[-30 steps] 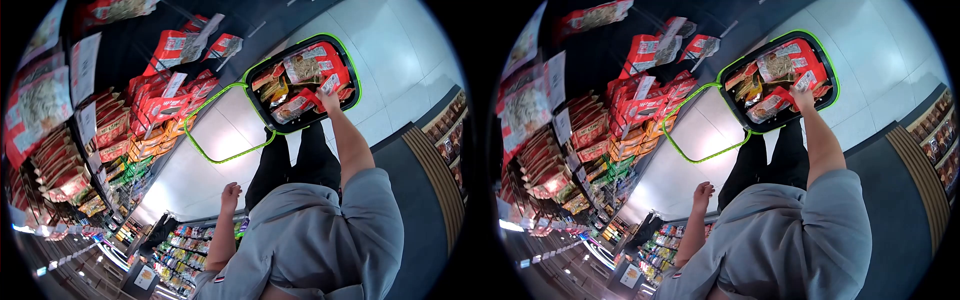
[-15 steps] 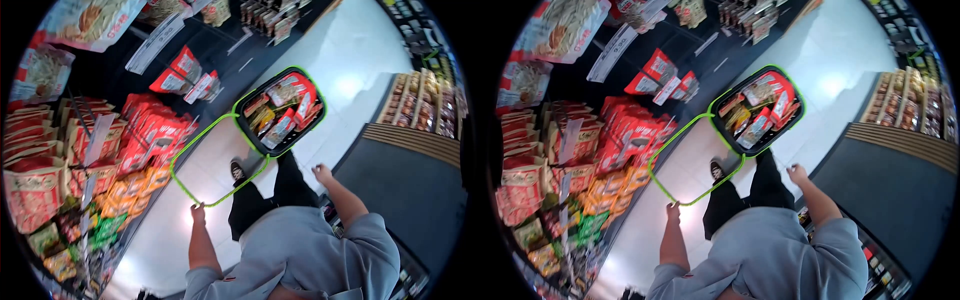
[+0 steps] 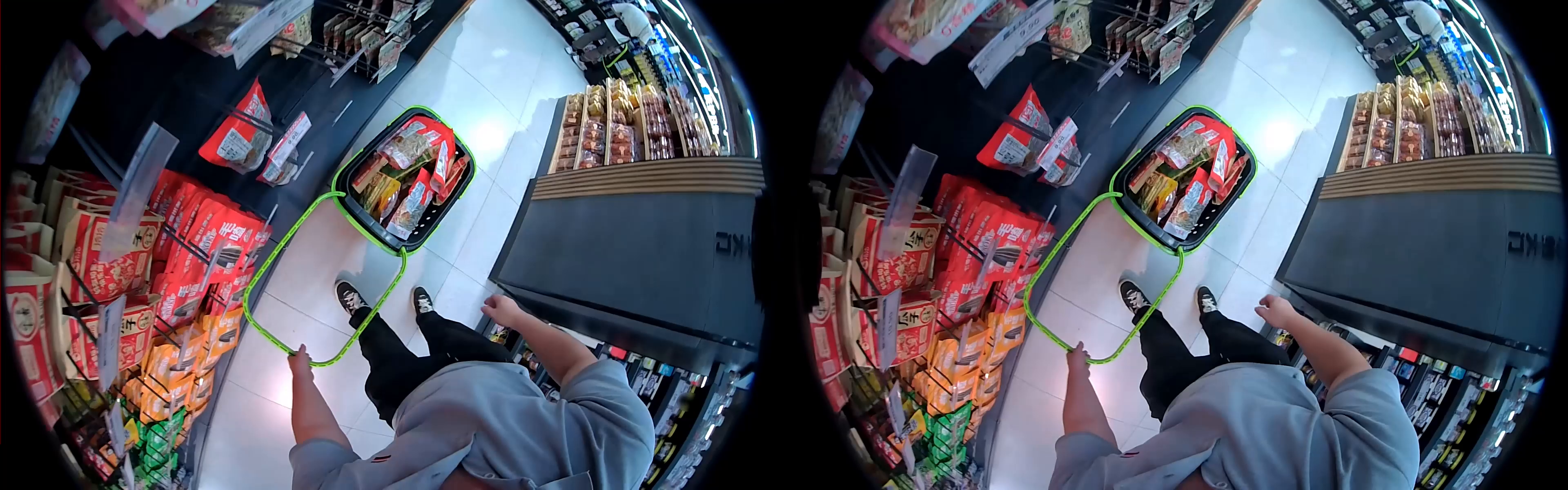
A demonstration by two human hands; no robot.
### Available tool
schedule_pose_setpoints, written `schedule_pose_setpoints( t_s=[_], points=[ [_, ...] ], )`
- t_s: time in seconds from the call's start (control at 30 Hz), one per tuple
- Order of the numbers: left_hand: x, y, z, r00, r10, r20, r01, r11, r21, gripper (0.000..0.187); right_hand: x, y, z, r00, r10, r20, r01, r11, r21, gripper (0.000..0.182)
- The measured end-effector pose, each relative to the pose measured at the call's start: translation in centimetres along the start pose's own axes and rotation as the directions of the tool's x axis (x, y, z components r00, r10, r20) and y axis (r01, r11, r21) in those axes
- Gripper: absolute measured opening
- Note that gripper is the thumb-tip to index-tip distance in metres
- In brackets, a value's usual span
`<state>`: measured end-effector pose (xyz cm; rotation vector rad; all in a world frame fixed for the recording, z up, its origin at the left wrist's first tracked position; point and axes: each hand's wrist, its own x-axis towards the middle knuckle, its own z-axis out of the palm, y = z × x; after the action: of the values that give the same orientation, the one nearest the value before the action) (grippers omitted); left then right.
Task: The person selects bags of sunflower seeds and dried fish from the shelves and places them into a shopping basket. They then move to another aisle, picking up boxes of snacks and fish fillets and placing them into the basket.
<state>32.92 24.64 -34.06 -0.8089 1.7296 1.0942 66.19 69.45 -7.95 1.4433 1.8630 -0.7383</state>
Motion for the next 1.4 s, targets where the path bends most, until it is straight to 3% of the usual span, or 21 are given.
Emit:
schedule_pose_setpoints(
  t_s=[0.1, 0.17, 0.37, 0.47, 0.5, 0.57, 0.63, 0.7, 0.73, 0.8, 0.83, 0.9, 0.93, 1.03, 1.1, 1.17, 1.23, 1.27, 1.3, 1.33, 1.4],
  points=[
    [-3.9, 0.8, 0.0, 0.995, -0.096, 0.029, 0.098, 0.993, -0.063, 0.035, -0.7, -2.5, 1.2, 0.997, -0.073, 0.013, 0.072, 0.993, 0.096, 0.047],
    [-6.8, 2.2, -0.2, 0.981, -0.137, 0.135, 0.148, 0.987, -0.068, 0.041, -0.9, -3.5, 2.5, 0.99, -0.138, 0.026, 0.134, 0.985, 0.11, 0.047],
    [-18.6, 8.6, 3.5, 0.906, -0.2, 0.373, 0.219, 0.976, -0.008, 0.019, 0.6, -5.5, 5.9, 0.983, -0.168, 0.069, 0.153, 0.972, 0.18, 0.046],
    [-22.4, 10.6, 6.8, 0.881, -0.187, 0.434, 0.209, 0.978, -0.003, 0.018, 0.4, -7.7, 6.0, 0.972, -0.071, 0.222, -0.04, 0.888, 0.458, 0.042],
    [-23.2, 11.1, 8.0, 0.868, -0.183, 0.462, 0.212, 0.977, -0.011, 0.019, 0.1, -8.5, 5.8, 0.973, -0.085, 0.214, -0.028, 0.879, 0.476, 0.042],
    [-25.6, 12.9, 11.1, 0.823, -0.2, 0.532, 0.218, 0.975, 0.029, 0.019, -0.5, -9.8, 5.6, 0.945, -0.128, 0.3, -0.11, 0.739, 0.664, 0.046],
    [-29.1, 14.6, 15.1, 0.8, -0.163, 0.578, 0.179, 0.983, 0.03, 0.018, -1.8, -11.0, 3.6, 0.897, -0.123, 0.424, -0.245, 0.66, 0.71, 0.055],
    [-29.5, 15.5, 18.4, 0.777, -0.144, 0.612, 0.145, 0.988, 0.048, 0.018, -0.8, -11.9, 4.5, 0.826, -0.158, 0.54, -0.436, 0.427, 0.792, 0.052],
    [-30.3, 15.9, 20.4, 0.749, -0.132, 0.649, 0.125, 0.991, 0.057, 0.018, -1.0, -11.8, 3.2, 0.833, -0.178, 0.524, -0.419, 0.414, 0.808, 0.052],
    [-32.0, 17.1, 24.0, 0.744, -0.102, 0.66, 0.069, 0.995, 0.075, 0.018, -1.6, -11.5, 0.3, 0.825, -0.26, 0.502, -0.466, 0.19, 0.864, 0.048],
    [-32.7, 17.4, 25.6, 0.739, -0.089, 0.668, 0.042, 0.995, 0.086, 0.018, -0.2, -10.8, 0.0, 0.829, -0.273, 0.488, -0.453, 0.185, 0.872, 0.048],
    [-32.4, 17.9, 28.1, 0.731, -0.049, 0.681, 0.022, 0.999, 0.049, 0.021, 3.2, -9.5, 0.2, 0.833, -0.348, 0.43, -0.428, 0.088, 0.899, 0.037],
    [-31.6, 19.1, 28.2, 0.726, -0.07, 0.684, 0.03, 0.997, 0.07, 0.021, 3.3, -10.7, -0.8, 0.833, -0.325, 0.448, -0.46, 0.043, 0.887, 0.019],
    [-32.9, 20.8, 31.6, 0.73, -0.064, 0.681, -0.041, 0.99, 0.137, 0.025, 5.8, -9.1, -3.1, 0.864, -0.322, 0.387, -0.384, 0.078, 0.92, 0.016],
    [-31.8, 21.3, 33.4, 0.794, 0.026, 0.607, -0.064, 0.997, 0.042, 0.029, 5.9, -8.4, -5.4, 0.889, -0.287, 0.357, -0.341, 0.107, 0.934, 0.016],
    [-29.1, 24.0, 33.3, 0.819, -0.006, 0.574, 0.038, 0.998, -0.044, 0.029, 6.6, -8.5, -5.8, 0.903, -0.233, 0.36, -0.333, 0.15, 0.931, 0.015],
    [-28.1, 25.9, 34.2, 0.885, 0.142, 0.443, -0.073, 0.983, -0.169, 0.025, 8.6, -6.9, -6.1, 0.923, -0.234, 0.305, -0.267, 0.178, 0.947, 0.018],
    [-28.6, 26.8, 35.0, 0.883, 0.149, 0.446, -0.081, 0.983, -0.167, 0.025, 9.4, -6.4, -6.2, 0.941, -0.198, 0.276, -0.243, 0.173, 0.954, 0.018],
    [-29.1, 27.5, 35.8, 0.888, 0.213, 0.408, -0.19, 0.977, -0.097, 0.023, 10.4, -5.9, -6.5, 0.942, -0.199, 0.271, -0.24, 0.166, 0.956, 0.018],
    [-29.4, 28.0, 36.8, 0.884, 0.278, 0.376, -0.291, 0.956, -0.022, 0.022, 11.0, -5.3, -7.0, 0.951, -0.166, 0.261, -0.217, 0.244, 0.945, 0.018],
    [-26.4, 28.8, 38.8, 0.868, 0.25, 0.429, -0.299, 0.953, 0.049, 0.021, 12.4, -5.0, -8.0, 0.947, -0.12, 0.297, -0.243, 0.335, 0.91, 0.02]
  ],
)
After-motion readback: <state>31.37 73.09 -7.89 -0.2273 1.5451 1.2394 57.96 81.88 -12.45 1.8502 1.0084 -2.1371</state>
